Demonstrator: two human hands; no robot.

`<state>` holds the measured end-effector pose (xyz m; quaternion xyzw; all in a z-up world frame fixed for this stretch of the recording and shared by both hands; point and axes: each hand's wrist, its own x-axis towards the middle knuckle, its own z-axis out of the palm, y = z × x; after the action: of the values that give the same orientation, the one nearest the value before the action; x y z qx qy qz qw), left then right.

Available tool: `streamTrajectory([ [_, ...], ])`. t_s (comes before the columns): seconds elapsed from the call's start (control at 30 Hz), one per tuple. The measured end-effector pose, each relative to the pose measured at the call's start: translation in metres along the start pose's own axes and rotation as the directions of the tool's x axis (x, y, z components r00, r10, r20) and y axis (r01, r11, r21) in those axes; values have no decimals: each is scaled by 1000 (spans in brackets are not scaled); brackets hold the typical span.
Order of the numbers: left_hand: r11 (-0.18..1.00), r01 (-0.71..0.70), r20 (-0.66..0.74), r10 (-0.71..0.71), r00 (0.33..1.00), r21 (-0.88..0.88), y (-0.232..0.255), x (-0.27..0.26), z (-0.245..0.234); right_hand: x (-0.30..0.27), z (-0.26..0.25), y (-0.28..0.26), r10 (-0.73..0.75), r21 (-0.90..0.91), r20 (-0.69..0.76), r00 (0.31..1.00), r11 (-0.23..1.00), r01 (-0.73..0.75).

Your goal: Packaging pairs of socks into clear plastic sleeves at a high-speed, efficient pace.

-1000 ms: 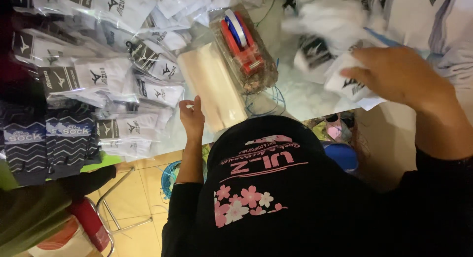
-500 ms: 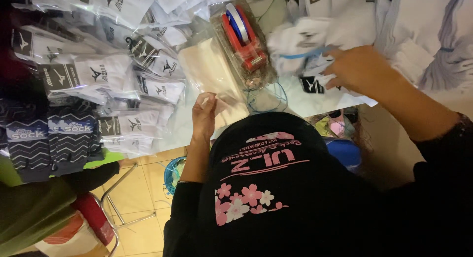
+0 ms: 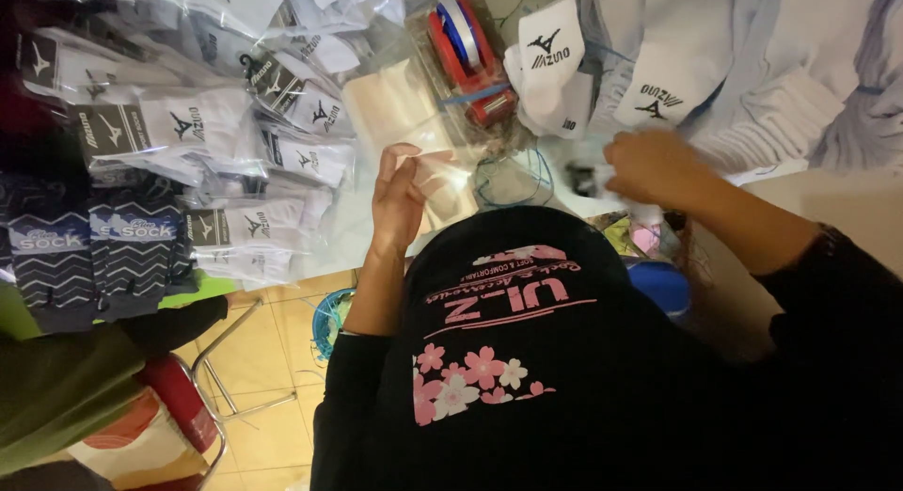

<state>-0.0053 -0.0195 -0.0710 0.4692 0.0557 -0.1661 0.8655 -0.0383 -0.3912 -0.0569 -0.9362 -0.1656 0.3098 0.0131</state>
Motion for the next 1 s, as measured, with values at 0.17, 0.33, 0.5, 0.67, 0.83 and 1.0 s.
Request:
streamTrajectory([
  [0.17, 996, -87, -80, 88, 993, 16, -7, 10, -31, -40, -23, -29, 243, 624, -120, 963, 772, -117],
  [0.33, 994, -79, -176, 91, 980, 77, 3, 5, -10, 5, 126, -7, 411, 585, -237, 880, 784, -209],
  [0.5, 999, -43, -162, 46, 986, 25, 1, 4, 13, 38, 193, 3, 340, 613, -614, 712, 774, 158],
  [0.67, 983, -24, -152, 53, 987, 184, -20, 9, 14, 45, 168, -17, 351, 643, -461, 815, 765, 34],
  [0.83, 962, -61, -159, 106, 982, 266, 3, 7, 33, 39, 123, -22, 214, 468, -366, 906, 883, -19],
  [1.0, 979, -126, -307, 171, 936, 162, 54, 4, 37, -26, 23, -61, 239, 764, -471, 849, 592, 257],
])
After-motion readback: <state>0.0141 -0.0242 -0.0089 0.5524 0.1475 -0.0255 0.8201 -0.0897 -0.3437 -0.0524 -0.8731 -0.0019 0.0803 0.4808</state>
